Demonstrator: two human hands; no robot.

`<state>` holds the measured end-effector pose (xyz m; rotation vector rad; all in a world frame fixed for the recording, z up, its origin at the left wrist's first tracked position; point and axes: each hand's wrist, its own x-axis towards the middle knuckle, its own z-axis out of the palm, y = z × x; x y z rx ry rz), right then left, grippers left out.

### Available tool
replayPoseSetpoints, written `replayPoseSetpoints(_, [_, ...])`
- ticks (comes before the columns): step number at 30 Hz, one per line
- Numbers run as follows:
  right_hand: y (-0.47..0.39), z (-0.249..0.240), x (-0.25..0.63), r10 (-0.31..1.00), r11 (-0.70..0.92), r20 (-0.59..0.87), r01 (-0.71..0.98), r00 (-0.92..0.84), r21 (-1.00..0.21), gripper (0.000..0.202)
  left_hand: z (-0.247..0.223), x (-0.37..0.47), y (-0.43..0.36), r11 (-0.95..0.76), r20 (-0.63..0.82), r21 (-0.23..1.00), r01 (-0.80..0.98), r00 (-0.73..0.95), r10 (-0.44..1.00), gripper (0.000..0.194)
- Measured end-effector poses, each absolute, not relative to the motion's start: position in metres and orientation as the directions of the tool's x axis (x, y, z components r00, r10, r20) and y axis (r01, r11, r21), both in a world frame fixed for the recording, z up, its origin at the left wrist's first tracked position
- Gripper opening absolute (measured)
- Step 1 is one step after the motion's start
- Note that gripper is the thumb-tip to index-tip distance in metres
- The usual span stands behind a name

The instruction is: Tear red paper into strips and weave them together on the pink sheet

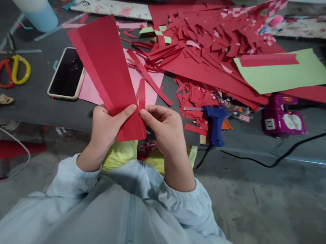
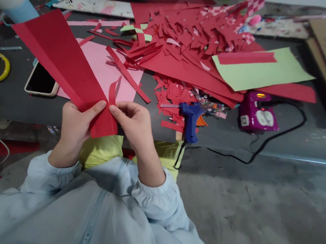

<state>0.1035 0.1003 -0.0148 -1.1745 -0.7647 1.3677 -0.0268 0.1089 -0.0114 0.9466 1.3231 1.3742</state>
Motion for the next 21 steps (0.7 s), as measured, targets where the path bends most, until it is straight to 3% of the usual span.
replayPoseSetpoints(9, [0.098, -0.018, 0.105, 0.970, -0.154, -0.205, -0.325, 0.128, -0.933, 0.027, -0.015, -0.032, 0.110, 0.147, -0.164, 0.979, -0.140, -0.120, 0.979, 0.037])
replayPoseSetpoints(21, [0.098, -0.021, 0.092, 0.943, -0.101, -0.220, -0.418, 0.249, -0.903, 0.030, -0.011, -0.022, 0.108, 0.097, -0.136, 0.981, -0.168, -0.238, 0.962, 0.030])
